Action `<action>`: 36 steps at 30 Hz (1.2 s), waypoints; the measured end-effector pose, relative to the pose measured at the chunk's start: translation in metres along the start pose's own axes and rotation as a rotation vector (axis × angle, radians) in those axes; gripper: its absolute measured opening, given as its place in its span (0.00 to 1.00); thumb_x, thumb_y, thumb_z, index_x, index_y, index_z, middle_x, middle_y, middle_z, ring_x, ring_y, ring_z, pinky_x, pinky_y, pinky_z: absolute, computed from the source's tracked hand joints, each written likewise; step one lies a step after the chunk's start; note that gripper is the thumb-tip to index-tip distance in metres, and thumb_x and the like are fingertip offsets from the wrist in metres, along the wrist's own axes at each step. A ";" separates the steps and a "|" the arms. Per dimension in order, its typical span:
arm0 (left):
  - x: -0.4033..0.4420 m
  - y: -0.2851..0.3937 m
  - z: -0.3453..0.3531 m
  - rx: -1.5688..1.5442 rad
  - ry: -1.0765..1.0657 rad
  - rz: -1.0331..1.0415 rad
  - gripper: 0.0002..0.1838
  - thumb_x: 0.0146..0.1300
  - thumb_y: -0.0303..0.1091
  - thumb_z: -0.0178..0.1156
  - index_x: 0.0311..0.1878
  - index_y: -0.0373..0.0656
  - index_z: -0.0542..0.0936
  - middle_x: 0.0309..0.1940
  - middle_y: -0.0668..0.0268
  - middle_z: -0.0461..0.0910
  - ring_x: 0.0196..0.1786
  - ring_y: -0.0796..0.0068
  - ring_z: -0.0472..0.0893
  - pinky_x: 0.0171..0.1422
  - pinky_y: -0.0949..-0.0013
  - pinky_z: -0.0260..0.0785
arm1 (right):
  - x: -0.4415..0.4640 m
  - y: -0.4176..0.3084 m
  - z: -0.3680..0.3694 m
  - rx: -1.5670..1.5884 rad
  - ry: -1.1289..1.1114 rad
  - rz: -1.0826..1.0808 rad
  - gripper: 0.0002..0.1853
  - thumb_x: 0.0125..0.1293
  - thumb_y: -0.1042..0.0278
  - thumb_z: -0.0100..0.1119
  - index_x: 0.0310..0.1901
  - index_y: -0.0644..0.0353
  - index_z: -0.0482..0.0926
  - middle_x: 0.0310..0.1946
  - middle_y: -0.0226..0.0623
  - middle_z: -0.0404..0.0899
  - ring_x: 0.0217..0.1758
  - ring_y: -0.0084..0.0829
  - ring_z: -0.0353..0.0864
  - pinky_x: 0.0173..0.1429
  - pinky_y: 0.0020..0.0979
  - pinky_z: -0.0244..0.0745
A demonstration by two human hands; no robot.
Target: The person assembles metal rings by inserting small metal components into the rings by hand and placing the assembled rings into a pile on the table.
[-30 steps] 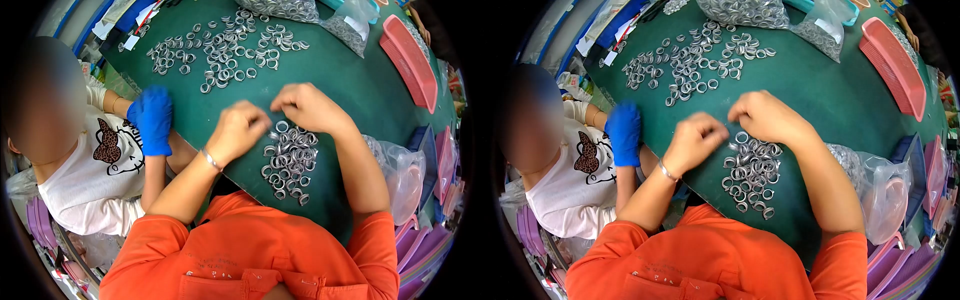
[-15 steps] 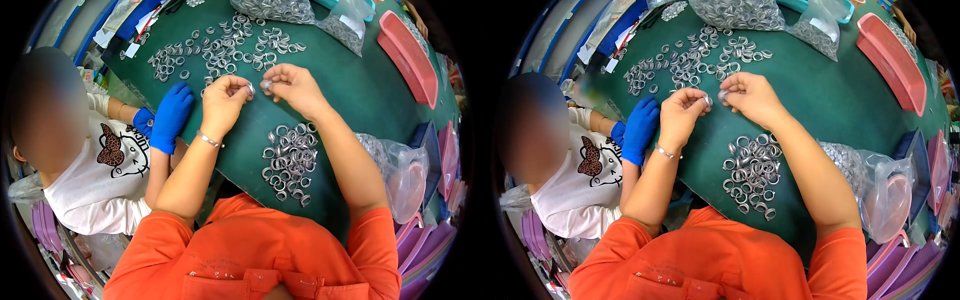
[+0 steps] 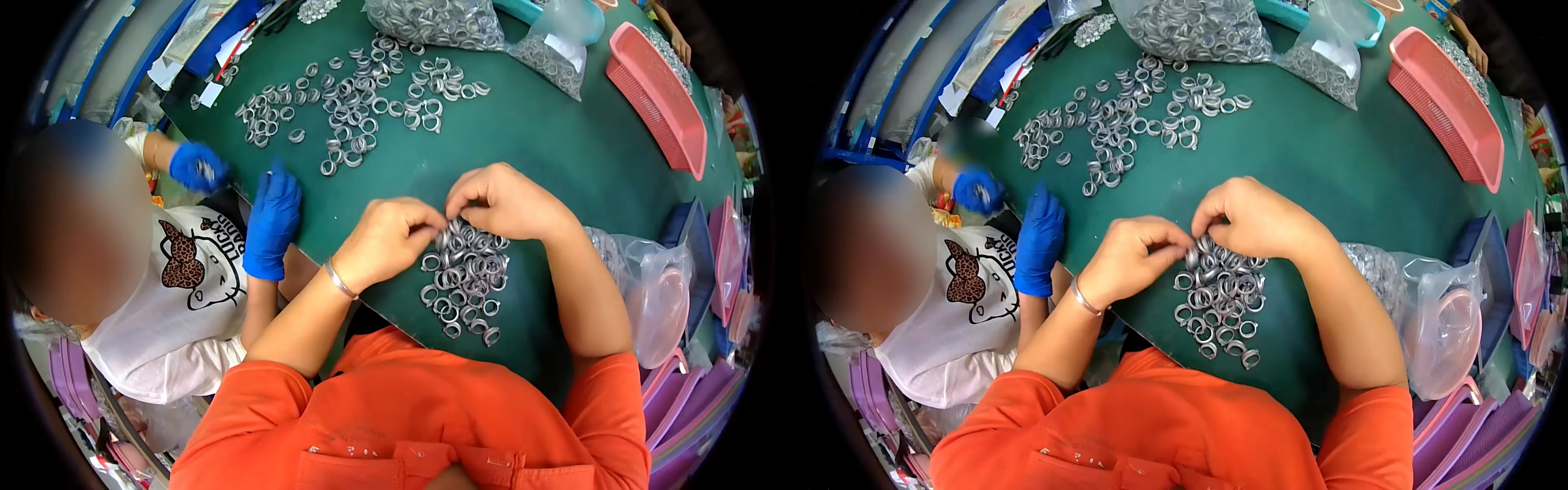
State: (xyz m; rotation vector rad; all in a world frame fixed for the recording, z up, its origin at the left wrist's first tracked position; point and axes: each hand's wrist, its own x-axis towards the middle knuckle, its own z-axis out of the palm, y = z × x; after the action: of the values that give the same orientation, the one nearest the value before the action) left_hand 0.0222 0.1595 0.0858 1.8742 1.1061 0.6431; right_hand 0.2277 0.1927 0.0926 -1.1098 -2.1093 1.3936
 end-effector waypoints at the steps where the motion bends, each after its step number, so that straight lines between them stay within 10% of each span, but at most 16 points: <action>1: 0.002 0.001 -0.003 0.051 -0.073 0.070 0.05 0.52 0.21 0.61 0.33 0.39 0.82 0.30 0.61 0.82 0.32 0.70 0.81 0.37 0.71 0.73 | 0.001 0.002 -0.002 -0.054 -0.012 -0.058 0.08 0.48 0.80 0.53 0.30 0.65 0.81 0.27 0.44 0.81 0.31 0.37 0.81 0.40 0.34 0.75; 7: 0.071 -0.040 0.002 0.485 0.574 0.116 0.06 0.52 0.26 0.62 0.35 0.37 0.79 0.34 0.56 0.76 0.30 0.61 0.77 0.37 0.65 0.71 | 0.063 0.030 0.007 -0.248 0.752 -0.080 0.05 0.53 0.75 0.55 0.31 0.64 0.80 0.29 0.47 0.80 0.36 0.48 0.79 0.44 0.41 0.74; 11: 0.090 -0.052 0.007 0.588 0.514 0.009 0.08 0.51 0.25 0.63 0.35 0.36 0.79 0.35 0.55 0.73 0.29 0.59 0.75 0.38 0.64 0.70 | 0.080 0.043 0.012 -0.401 0.765 0.042 0.06 0.55 0.74 0.57 0.34 0.62 0.80 0.31 0.47 0.80 0.34 0.50 0.79 0.43 0.42 0.75; 14: 0.086 -0.055 0.005 0.491 0.535 0.185 0.05 0.54 0.26 0.63 0.34 0.36 0.79 0.35 0.58 0.76 0.30 0.66 0.77 0.36 0.68 0.70 | 0.073 0.042 0.004 -0.285 0.622 0.138 0.08 0.57 0.74 0.57 0.38 0.62 0.79 0.31 0.43 0.81 0.30 0.41 0.81 0.35 0.36 0.76; 16: 0.075 -0.040 0.002 -0.147 0.374 -0.260 0.04 0.58 0.28 0.62 0.34 0.37 0.79 0.35 0.63 0.79 0.33 0.75 0.78 0.36 0.73 0.70 | 0.058 0.031 -0.002 0.441 0.463 0.293 0.08 0.58 0.75 0.58 0.40 0.64 0.79 0.30 0.38 0.81 0.28 0.28 0.81 0.29 0.26 0.75; 19: 0.059 -0.026 0.000 -0.966 0.284 -0.287 0.08 0.61 0.27 0.58 0.43 0.37 0.76 0.35 0.65 0.80 0.36 0.77 0.79 0.41 0.75 0.73 | 0.041 0.021 -0.005 0.714 0.389 0.265 0.09 0.59 0.76 0.57 0.41 0.66 0.78 0.30 0.33 0.80 0.29 0.18 0.79 0.29 0.18 0.72; 32: 0.033 -0.007 -0.001 -1.373 0.153 -0.359 0.07 0.61 0.25 0.56 0.42 0.35 0.76 0.33 0.62 0.80 0.33 0.75 0.81 0.37 0.74 0.76 | 0.010 0.001 -0.001 0.967 0.237 0.109 0.08 0.60 0.77 0.58 0.41 0.64 0.78 0.31 0.31 0.80 0.30 0.20 0.78 0.33 0.21 0.75; 36: 0.013 -0.005 0.008 -0.680 -0.025 -0.267 0.05 0.56 0.24 0.60 0.36 0.35 0.78 0.31 0.65 0.80 0.28 0.80 0.79 0.33 0.78 0.71 | -0.009 0.004 -0.009 0.401 -0.053 0.000 0.10 0.54 0.83 0.53 0.38 0.65 0.79 0.27 0.29 0.78 0.30 0.15 0.74 0.32 0.20 0.70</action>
State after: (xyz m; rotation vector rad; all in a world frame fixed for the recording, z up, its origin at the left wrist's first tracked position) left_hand 0.0320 0.1694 0.0777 1.1307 0.9418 0.7226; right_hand 0.2407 0.1917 0.0935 -0.9171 -1.7517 1.7619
